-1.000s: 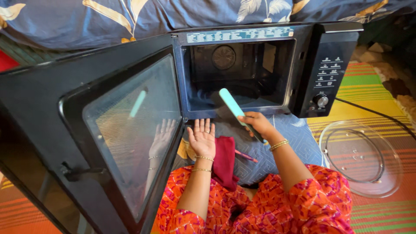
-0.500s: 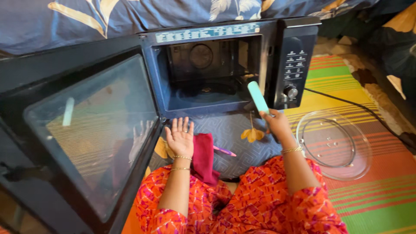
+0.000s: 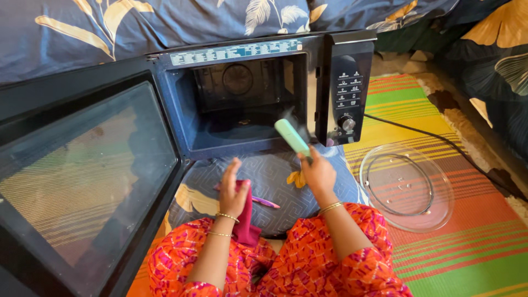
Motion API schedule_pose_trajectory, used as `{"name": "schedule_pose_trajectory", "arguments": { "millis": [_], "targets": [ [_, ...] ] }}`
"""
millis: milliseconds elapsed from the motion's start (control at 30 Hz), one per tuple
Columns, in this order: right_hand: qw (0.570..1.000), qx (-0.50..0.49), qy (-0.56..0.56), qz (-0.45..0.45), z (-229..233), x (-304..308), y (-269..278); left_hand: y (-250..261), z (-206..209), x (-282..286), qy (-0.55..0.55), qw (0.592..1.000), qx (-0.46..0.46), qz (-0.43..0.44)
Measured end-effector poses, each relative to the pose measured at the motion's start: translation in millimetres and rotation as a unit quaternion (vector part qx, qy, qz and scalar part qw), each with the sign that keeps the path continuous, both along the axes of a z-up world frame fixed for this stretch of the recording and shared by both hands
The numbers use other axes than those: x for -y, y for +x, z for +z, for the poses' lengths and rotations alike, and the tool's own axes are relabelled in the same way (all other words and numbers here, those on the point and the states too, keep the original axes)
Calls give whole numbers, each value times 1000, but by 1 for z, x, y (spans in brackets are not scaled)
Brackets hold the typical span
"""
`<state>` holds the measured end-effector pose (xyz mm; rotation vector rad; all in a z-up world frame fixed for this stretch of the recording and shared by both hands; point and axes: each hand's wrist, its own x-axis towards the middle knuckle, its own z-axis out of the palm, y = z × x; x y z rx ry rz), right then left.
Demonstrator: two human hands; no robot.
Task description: The person cleans the interior and exterior of a microwave oven. They use a brush to scrub the inside surfaces, a cloth to wipe the interior and control panel, and a toothbrush to clean the control panel buttons.
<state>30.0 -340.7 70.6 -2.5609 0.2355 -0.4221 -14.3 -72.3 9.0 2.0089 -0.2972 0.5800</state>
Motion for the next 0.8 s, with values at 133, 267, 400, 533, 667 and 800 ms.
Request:
{"name": "schedule_pose_trajectory", "arguments": {
  "millis": [133, 267, 400, 533, 667, 800],
  "targets": [
    [990, -105, -2, 89, 2, -31, -6, -4, 16, 13, 197, 980, -19, 6],
    [976, -65, 15, 209, 9, -51, -26, 0, 13, 18, 280, 952, -118, 34],
    [971, -22, 69, 226, 16, -54, -30, -1, 14, 16, 252, 964, -78, 33],
    [984, -44, 106, 136, 27, -46, -24, -1, 20, 15, 192, 981, 10, 11],
    [978, -73, 177, 87, 31, -37, -17, -2, 29, 13, 151, 988, 25, -2],
    [980, 59, 129, 137, 25, -34, -14, -3, 34, 10, 107, 993, 50, -15]
  ]
}}
